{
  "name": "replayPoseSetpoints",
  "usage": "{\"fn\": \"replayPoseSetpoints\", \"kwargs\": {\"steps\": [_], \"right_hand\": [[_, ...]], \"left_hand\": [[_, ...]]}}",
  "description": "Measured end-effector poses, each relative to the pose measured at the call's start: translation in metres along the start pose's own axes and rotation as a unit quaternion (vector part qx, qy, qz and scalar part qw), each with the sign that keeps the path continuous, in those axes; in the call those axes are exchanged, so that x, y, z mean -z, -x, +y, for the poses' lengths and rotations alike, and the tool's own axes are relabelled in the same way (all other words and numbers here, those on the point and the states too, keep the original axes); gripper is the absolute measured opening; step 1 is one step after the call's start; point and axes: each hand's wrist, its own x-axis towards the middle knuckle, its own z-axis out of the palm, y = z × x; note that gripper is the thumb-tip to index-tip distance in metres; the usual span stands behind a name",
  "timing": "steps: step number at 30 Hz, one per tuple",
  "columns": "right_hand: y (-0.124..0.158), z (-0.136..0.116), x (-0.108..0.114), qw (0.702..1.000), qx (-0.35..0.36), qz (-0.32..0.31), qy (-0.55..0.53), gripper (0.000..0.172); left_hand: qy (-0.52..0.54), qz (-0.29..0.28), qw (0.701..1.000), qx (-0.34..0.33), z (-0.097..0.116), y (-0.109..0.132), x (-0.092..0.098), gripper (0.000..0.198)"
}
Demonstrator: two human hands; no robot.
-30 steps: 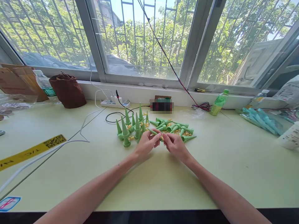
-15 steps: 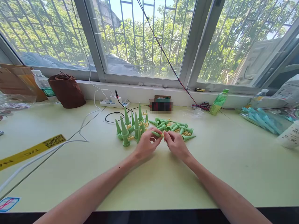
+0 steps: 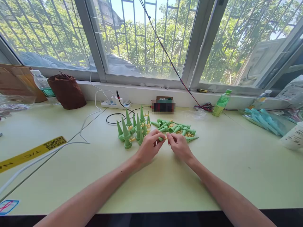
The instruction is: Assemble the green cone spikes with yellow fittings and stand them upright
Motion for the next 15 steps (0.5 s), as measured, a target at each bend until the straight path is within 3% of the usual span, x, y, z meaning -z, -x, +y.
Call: {"fn": "replayPoseSetpoints", "kwargs": {"steps": [15], "right_hand": [[0.0008, 0.0005, -0.0003, 1.0, 0.013, 0.005, 0.018, 0.052]], "left_hand": [[-0.01, -0.012, 0.999, -0.031, -0.0038, 0.002, 0.0021, 0.018]]}}
